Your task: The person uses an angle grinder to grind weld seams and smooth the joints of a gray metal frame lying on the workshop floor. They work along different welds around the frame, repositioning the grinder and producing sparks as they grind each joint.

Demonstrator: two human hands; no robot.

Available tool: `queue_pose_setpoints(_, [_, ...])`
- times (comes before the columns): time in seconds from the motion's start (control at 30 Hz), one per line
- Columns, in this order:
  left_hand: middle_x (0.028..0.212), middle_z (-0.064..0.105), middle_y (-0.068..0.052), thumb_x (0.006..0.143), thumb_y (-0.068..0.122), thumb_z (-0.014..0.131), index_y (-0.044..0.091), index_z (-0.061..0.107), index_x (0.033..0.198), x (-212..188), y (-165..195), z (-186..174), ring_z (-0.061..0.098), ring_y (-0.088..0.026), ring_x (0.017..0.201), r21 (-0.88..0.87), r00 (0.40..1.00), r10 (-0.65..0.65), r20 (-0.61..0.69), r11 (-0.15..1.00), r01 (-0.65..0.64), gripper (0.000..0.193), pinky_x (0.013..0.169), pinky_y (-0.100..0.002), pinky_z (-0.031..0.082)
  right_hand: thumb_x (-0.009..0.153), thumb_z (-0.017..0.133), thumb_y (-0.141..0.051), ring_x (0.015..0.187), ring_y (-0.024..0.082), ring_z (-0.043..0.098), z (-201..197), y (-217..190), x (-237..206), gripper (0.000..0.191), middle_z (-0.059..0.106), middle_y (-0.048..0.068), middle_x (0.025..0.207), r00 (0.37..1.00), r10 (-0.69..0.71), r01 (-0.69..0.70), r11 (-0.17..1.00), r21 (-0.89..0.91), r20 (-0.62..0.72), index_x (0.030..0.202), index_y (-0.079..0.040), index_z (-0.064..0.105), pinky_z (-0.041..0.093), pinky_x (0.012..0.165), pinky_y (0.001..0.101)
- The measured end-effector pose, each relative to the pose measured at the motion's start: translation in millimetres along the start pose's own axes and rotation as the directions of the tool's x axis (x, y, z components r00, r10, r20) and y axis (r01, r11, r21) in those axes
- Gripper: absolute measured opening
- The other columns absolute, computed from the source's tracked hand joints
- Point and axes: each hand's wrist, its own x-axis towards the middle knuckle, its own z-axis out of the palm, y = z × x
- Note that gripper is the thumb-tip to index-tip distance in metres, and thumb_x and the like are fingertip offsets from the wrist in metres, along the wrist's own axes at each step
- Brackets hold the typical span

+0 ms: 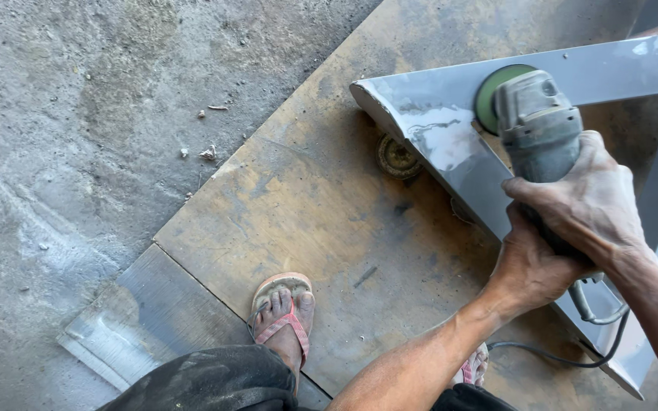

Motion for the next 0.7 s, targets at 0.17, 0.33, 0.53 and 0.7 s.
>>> queue_pose_setpoints(0.17, [0.126, 0.06, -0.025, 0.08, 0.026, 0.082, -0.013, 0.021, 0.14, -5.5, -5.6, -7.7, 0.064, -0.026, 0.118, -0.02, 0.997, -0.069, -0.018, 0.997, 0.069, 0.093, 0.098, -0.038, 0.058, 0.071, 0.083, -0.043, 0.089, 0.037, 0.075, 3.9, -0.4, -2.8, 0.08, 0.072, 0.027, 0.104, 1.0, -0.024, 0.024, 0.998, 0.063, 0.0, 0.125, 0.008, 0.054, 0.062, 0.081, 0.0429])
queue_pose_setpoints(0.33, [0.129, 0.056, -0.021, 0.091, 0.022, 0.079, -0.008, 0.023, 0.142, -17.1, -16.8, -13.3, 0.06, -0.023, 0.116, 0.086, 0.989, 0.107, -0.098, 0.991, -0.098, 0.082, 0.106, -0.035, 0.055, 0.069, 0.083, -0.042, 0.088, 0.04, 0.074, 15.8, -12.1, -5.8, 0.083, 0.072, 0.029, 0.099, 0.997, -0.048, 0.05, 0.998, -0.028, 0.065, 0.132, 0.003, 0.054, 0.06, 0.083, 0.0457])
queue_pose_setpoints(0.53, [0.127, 0.059, -0.021, 0.086, 0.023, 0.081, -0.011, 0.025, 0.144, -8.8, -19.8, -3.3, 0.062, -0.024, 0.114, 0.089, 0.995, 0.017, 0.095, 0.996, -0.025, 0.088, 0.103, -0.036, 0.057, 0.069, 0.081, -0.044, 0.09, 0.036, 0.075, 3.1, 6.6, -5.7, 0.081, 0.071, 0.025, 0.105, 0.999, -0.008, 0.005, 0.998, 0.069, 0.036, 0.127, 0.006, 0.053, 0.061, 0.084, 0.0426])
queue_pose_setpoints(0.7, [0.125, 0.062, -0.021, 0.085, 0.023, 0.079, -0.013, 0.029, 0.145, -8.3, -14.4, -4.4, 0.064, -0.025, 0.114, 0.071, 0.995, -0.006, 0.102, 0.997, -0.001, 0.085, 0.104, -0.038, 0.056, 0.068, 0.082, -0.044, 0.089, 0.037, 0.075, 5.7, 4.6, -5.0, 0.079, 0.072, 0.026, 0.103, 0.999, -0.015, 0.013, 0.999, 0.041, 0.048, 0.124, 0.005, 0.056, 0.061, 0.085, 0.0425])
